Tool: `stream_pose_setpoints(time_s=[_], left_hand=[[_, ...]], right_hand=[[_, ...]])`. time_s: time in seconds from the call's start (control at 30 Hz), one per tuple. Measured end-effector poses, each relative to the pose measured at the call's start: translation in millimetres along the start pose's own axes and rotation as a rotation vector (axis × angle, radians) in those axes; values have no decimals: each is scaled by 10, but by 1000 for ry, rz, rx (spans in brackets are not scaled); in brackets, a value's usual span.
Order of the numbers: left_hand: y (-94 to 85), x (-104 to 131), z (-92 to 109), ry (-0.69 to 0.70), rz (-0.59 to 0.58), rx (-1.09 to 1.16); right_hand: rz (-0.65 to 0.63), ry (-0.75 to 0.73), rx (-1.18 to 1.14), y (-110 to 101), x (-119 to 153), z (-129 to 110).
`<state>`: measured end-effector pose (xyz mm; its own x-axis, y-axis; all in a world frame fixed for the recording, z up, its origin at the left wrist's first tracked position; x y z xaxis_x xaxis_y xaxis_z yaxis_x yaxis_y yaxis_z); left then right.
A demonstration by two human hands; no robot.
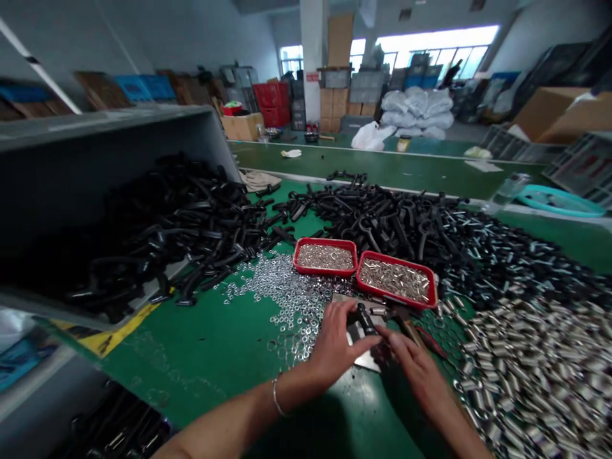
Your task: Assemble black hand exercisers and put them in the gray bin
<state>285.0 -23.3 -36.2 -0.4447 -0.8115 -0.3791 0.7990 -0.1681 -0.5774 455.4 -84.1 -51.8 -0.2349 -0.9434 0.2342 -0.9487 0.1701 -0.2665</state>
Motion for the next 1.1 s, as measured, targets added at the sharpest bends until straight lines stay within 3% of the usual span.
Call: stream_pose_setpoints(time_s=[0.07,0.17,0.27,0.33,0.4,0.47,0.53,0.6,0.67,0.73,0.8,0.87,0.93,1.0,1.1], left_hand=[[71,25,124,156,-47,-69],[-23,-35,120,343,-158,-101],[-533,-383,-278,282,-58,-208],[-1048,-724,-735,97,160,-342],[-1439,-1060,-1178,-27,223,-575],[-1585,-1373,-1541,-17,60,-773],[-1567,-1596,-1813,40,-160,-866],[-1508,-1732,-1974,82,-306,-873],[-1484,-1820,-2048,98,-363,-855],[-1581,-1881,-2067,59,-270,-837],[-1806,-1878,-2027,-22,-6,-763],[-2013,-1750,-1923,-96,280,-560],[-1991,-1539,-1732,-118,365,-215],[-1683,-1273,-1428,-144,253,215],[-899,-755,-903,-345,5,678]], right_hand=[[-61,165,-324,259,-77,30],[-13,213,-516,437,-197,60],[52,181,-448,425,-266,156],[70,174,-417,397,-273,240],[83,189,-426,376,-266,310],[100,208,-446,364,-257,339],[109,222,-468,367,-255,328],[103,230,-501,391,-264,298],[95,224,-538,421,-286,273],[90,206,-566,443,-314,259],[89,189,-579,457,-338,262],[84,181,-569,472,-353,278],[63,177,-528,502,-361,294],[42,168,-447,527,-368,296],[103,53,-213,453,-366,195]])
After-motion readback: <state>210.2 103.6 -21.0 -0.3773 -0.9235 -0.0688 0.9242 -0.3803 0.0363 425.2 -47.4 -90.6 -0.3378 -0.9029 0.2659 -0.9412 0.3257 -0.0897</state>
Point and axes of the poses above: each hand's wrist, its own x-axis away from the middle knuckle, its own y-axis out of the palm, z = x × y, the point moved 6 cm from there along -x, towards the middle knuckle, and after that the axes turned 8 degrees about y, right-handed, at the moved point
